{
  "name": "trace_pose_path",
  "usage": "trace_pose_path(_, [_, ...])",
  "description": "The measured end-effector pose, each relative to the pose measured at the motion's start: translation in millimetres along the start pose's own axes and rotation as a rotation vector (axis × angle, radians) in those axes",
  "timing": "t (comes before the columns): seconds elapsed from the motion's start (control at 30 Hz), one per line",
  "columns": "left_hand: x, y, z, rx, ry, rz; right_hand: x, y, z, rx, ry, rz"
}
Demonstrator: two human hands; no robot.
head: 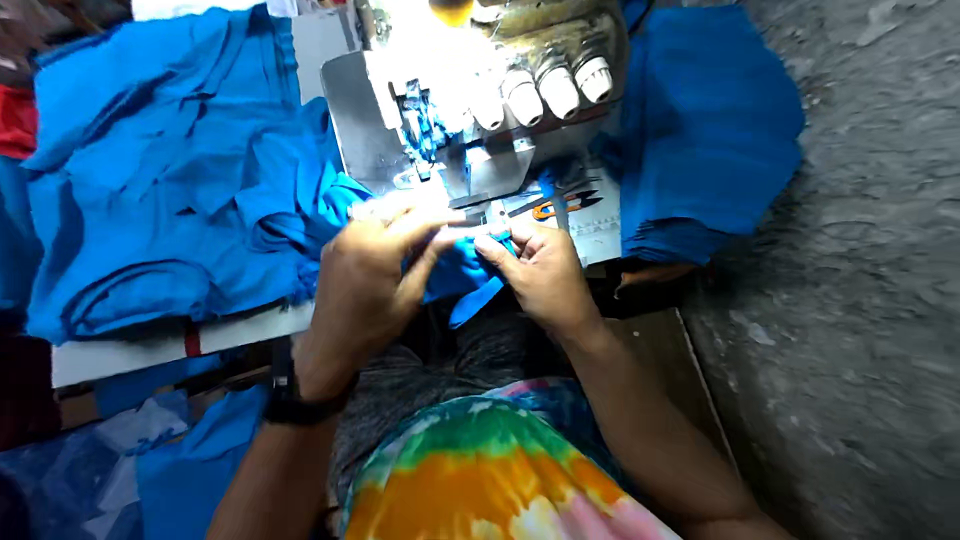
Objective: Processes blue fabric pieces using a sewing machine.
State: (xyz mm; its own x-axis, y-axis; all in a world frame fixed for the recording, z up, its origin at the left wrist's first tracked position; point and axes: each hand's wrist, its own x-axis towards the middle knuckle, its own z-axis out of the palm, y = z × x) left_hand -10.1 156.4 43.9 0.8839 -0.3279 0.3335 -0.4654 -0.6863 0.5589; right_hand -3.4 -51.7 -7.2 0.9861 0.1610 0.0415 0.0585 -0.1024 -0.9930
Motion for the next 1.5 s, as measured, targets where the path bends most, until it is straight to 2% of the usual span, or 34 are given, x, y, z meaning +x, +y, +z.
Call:
trace_pose_path(0.07, [9, -18, -3, 0.180, -0.124, -0.017, -15, -7, 1, -0.045, -0.006, -0.069])
trace_pose_path(0.17, [6, -28, -14, 0.217, -0.203, -0.023, -33, -8, -2, -0.040, 0.014, -0.053])
trace_pose_path(0.33, [-8, -33, -26, 0.111, -0.263, -0.039, -53, 13, 4, 0.465, -0.063, 0.197])
trace_pose_path(0.43, [-13, -33, -27, 0.053, -0.257, -0.028, -59, 16, 6, 0.575, -0.192, 0.290])
trace_pose_path(0.53, [-15, -35, -29, 0.038, -0.281, -0.010, -63, 17, 8, 0.499, -0.263, 0.289])
trace_pose_path(0.77, [-18, -39, -32, 0.047, -0.303, -0.021, -69, 13, 14, 0.434, -0.290, 0.320])
trace_pose_path(1.0, [-14, -40, -28, 0.032, -0.310, 0.010, -64, 14, 8, 0.399, -0.314, 0.270])
trace_pose_path(1.07, [-13, -39, -26, 0.026, -0.306, 0.012, -56, 16, 7, 0.295, -0.330, 0.237])
trace_pose_path(1.17, [-17, -39, -22, 0.032, -0.315, -0.005, -36, 31, 21, 0.164, -0.309, 0.165])
trace_pose_path(1.27, [-22, -27, -19, 0.189, -0.324, -0.051, -25, 52, 32, 0.248, -0.270, 0.173])
trace_pose_path(1.33, [-14, -6, -12, 0.223, -0.271, -0.019, -28, 58, 32, 0.273, -0.268, 0.231])
trace_pose_path(1.4, [5, 26, 11, 0.147, -0.217, 0.018, -36, 64, 32, 0.233, -0.249, 0.268])
trace_pose_path(1.5, [55, 38, 74, 0.095, -0.380, 0.014, -46, 64, 38, 0.232, -0.136, 0.339])
